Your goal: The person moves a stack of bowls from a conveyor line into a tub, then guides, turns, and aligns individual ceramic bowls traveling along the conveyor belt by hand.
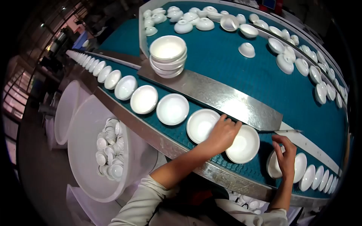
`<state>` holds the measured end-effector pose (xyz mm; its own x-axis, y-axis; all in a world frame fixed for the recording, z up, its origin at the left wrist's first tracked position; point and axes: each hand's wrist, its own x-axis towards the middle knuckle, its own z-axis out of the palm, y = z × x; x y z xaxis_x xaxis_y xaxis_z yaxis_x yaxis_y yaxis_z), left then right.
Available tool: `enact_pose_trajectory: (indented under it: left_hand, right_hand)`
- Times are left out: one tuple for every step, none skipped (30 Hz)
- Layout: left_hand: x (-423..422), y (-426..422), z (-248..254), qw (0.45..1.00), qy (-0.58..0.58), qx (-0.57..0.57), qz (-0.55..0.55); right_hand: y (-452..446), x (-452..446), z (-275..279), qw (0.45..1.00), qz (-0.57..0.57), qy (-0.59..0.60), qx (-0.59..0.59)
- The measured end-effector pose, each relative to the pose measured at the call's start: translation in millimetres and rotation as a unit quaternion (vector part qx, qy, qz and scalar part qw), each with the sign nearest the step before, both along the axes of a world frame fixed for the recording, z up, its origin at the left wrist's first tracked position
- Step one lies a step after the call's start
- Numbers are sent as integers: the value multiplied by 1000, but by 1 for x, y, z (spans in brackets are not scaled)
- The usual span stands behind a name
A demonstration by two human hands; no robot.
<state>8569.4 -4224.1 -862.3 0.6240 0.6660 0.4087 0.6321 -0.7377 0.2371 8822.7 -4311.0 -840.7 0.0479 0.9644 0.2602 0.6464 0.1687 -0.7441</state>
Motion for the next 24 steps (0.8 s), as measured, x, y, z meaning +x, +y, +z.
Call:
enact_pose_trajectory:
  left_hand:
    - [1,0,-2,1000,-9,6,3]
    - [2,0,-9,1000,-13,0,7]
    - [4,-1,-16,1000,-23,10,15]
    - [4,0,-16,1000,-5,-17,12]
    - [4,-2,-11,999,-8,-34,18]
    - [5,-2,-11,999,-19,-32,28]
    - [11,1,-18,999,-14,-37,38]
    - [10,0,-18,998,-27,-32,47]
    - [8,1,-16,998,-28,-28,45]
    - [7,0,-13,997,-49,-25,57]
    - [8,-2,-12,995,-71,-25,68]
    - [7,-2,-8,991,-113,-9,65]
    - [4,-1,-5,990,-134,14,50]
    - [6,-3,-5,992,-118,2,53]
    - [6,-3,1,992,-110,16,65]
    - [4,-4,3,995,-75,23,62]
    - [3,-5,8,994,-92,27,57]
    - [2,-5,13,992,-108,31,52]
    - [1,-6,16,993,-109,12,43]
    - [-1,-6,16,994,-101,20,24]
    - [0,-6,18,993,-113,26,1]
    - [0,-5,20,993,-108,41,-7]
    - [2,-7,24,992,-112,54,-6]
    - [0,-7,26,992,-112,57,-11]
  right_hand:
    - [-1,-4,-2,1000,11,-3,9]
    - [-2,-9,-4,998,23,-33,39]
    - [-6,-19,5,995,51,-57,65]
    - [-9,-28,12,992,103,-33,67]
    - [-17,-47,34,985,154,-36,69]
    - [-16,-60,37,974,192,-83,86]
    - [-8,-59,22,962,226,-114,101]
    - [-7,-63,18,961,228,-117,106]
    - [-5,-63,7,954,229,-167,100]
    - [-3,-63,-1,945,227,-215,91]
    - [2,-64,-8,946,223,-218,87]
    - [5,-64,-16,934,246,-241,98]
    - [2,-63,-22,922,266,-263,101]
    - [1,-64,-25,926,262,-241,125]
    - [2,-68,-11,931,247,-233,134]
    - [0,-65,-9,941,255,-198,103]
    - [-2,-64,-5,947,258,-158,106]
    - [-4,-63,-3,951,263,-118,109]
    - [-4,-61,6,951,285,-75,95]
    - [-9,-57,5,958,280,11,60]
    - [-16,-53,8,945,243,198,-95]
    - [-17,-50,9,943,210,250,-70]
    - [-15,-46,10,962,158,221,-37]
    - [-10,-43,8,966,108,231,-35]
